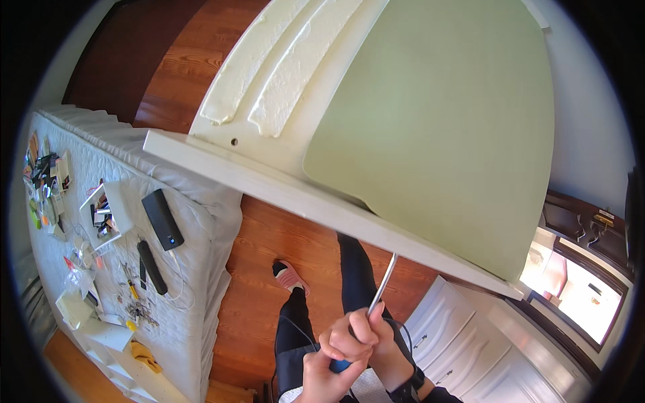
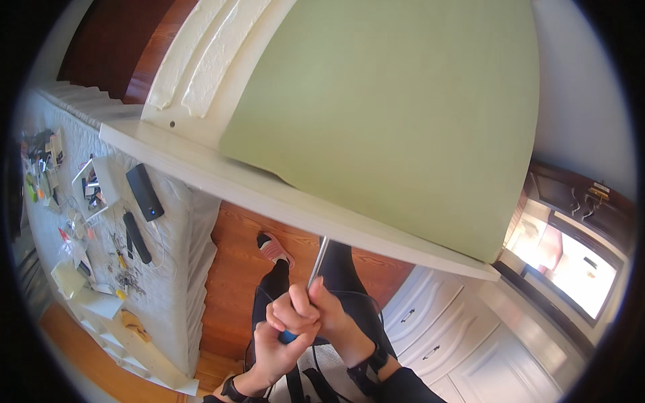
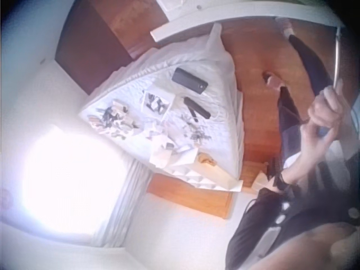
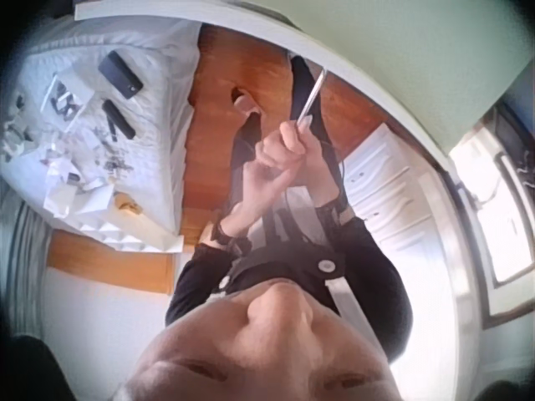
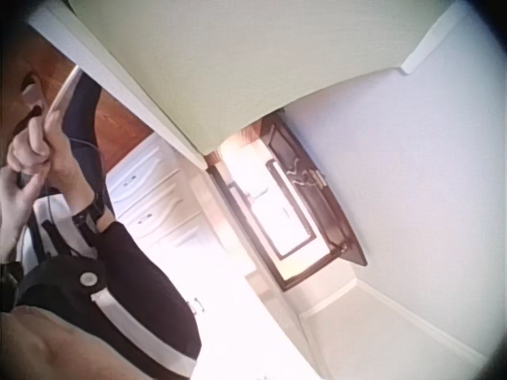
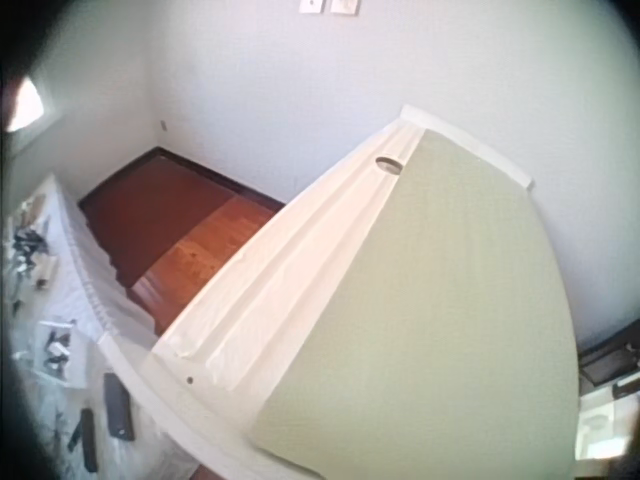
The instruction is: The person assembles a white furniture panel by driving screws with a cordless electric screwdriver and a manual screwdriver. They remove a protective film from the panel surface and continue fastening screws along the edge.
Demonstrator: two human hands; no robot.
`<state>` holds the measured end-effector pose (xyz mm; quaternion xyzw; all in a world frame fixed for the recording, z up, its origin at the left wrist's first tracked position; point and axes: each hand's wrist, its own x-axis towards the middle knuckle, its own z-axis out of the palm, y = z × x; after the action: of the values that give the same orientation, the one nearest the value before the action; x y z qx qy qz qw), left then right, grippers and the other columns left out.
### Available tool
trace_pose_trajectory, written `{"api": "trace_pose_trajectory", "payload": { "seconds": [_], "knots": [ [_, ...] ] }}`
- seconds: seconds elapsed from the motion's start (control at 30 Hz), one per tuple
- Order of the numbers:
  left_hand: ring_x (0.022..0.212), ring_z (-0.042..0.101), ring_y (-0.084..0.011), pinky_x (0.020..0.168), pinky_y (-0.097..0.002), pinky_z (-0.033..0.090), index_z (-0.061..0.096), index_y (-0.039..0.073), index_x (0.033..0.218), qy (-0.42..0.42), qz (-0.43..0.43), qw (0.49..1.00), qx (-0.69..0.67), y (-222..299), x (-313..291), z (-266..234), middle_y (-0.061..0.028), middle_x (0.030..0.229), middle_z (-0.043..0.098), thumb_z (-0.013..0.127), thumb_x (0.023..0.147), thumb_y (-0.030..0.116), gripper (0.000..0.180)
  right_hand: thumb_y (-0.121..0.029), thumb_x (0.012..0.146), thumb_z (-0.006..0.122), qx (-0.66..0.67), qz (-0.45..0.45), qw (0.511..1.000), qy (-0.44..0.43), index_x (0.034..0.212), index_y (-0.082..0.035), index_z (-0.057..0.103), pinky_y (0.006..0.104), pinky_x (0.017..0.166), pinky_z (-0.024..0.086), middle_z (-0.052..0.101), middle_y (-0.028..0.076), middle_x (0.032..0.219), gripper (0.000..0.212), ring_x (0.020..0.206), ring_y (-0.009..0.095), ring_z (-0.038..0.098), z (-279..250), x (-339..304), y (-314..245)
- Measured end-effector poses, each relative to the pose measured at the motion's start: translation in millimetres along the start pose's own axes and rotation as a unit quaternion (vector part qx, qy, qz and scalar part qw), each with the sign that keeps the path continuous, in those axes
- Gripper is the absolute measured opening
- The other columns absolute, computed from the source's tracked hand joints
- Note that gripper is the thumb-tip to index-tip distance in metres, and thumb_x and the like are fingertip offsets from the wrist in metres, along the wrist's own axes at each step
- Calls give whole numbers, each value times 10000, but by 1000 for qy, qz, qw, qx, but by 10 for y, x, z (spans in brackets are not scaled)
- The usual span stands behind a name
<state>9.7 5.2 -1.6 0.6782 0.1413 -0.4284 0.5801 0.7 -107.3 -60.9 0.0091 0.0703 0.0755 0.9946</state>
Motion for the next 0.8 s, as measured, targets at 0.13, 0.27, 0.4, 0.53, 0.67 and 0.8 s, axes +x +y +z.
{"api": "trace_pose_trajectory", "payload": {
  "seconds": [0.13, 0.27, 0.4, 0.53, 0.67, 0.8],
  "knots": [
    [409, 479, -82, 388, -197, 334, 606, -21, 900, -87, 133, 984, -75, -15, 106, -43, -50, 565, 552, 627, 928, 158, 183, -492, 1034, 248, -85, 18, 992, 93, 673, -158, 410, 298, 802, 385, 365, -48, 604, 518, 532, 77, 334, 160, -39, -75],
    [346, 402, -71, 338, -192, 300, 541, -58, 1085, -353, -166, 721, -572, -151, 171, -206, -46, 561, 513, 441, 1014, 344, 420, -503, 1032, 227, -212, 42, 941, 261, 663, -160, 380, 264, 776, 379, 363, -43, 632, 526, 515, 62, 307, 444, -18, -80],
    [321, 347, -64, 303, -184, 245, 514, -62, 1055, -350, -234, 596, -683, -228, 148, -107, -11, 529, 439, 412, 1014, 417, 492, -503, 1033, 227, -166, 13, 964, 208, 658, -173, 372, 263, 763, 378, 331, -57, 593, 520, 511, 61, 290, 403, 3, -92],
    [373, 381, -62, 352, -193, 267, 579, -40, 880, -263, -162, 820, -482, -129, 87, -176, -15, 546, 457, 520, 990, 342, 402, -504, 1033, 227, -17, 14, 995, 95, 639, -200, 356, 246, 753, 370, 349, -78, 579, 514, 493, 55, 296, 177, -15, -21],
    [459, 463, -66, 412, -215, 328, 637, -28, 1017, -151, -98, 961, -209, 21, 44, -301, -33, 587, 532, 684, 900, 232, 289, -499, 1025, 298, 101, -35, 991, -82, 654, -201, 412, 292, 852, 347, 356, -79, 584, 489, 571, 61, 371, -14, 181, 97],
    [511, 569, -99, 490, -240, 439, 604, -52, 1112, -48, 63, 996, 49, 155, 42, -258, -76, 602, 591, 738, 854, 207, 389, -399, 1026, 400, 24, -76, 950, 303, 934, -135, 583, 438, 1155, 234, 584, 17, 858, 334, 930, 179, 606, 310, 135, 20]
  ]
}}
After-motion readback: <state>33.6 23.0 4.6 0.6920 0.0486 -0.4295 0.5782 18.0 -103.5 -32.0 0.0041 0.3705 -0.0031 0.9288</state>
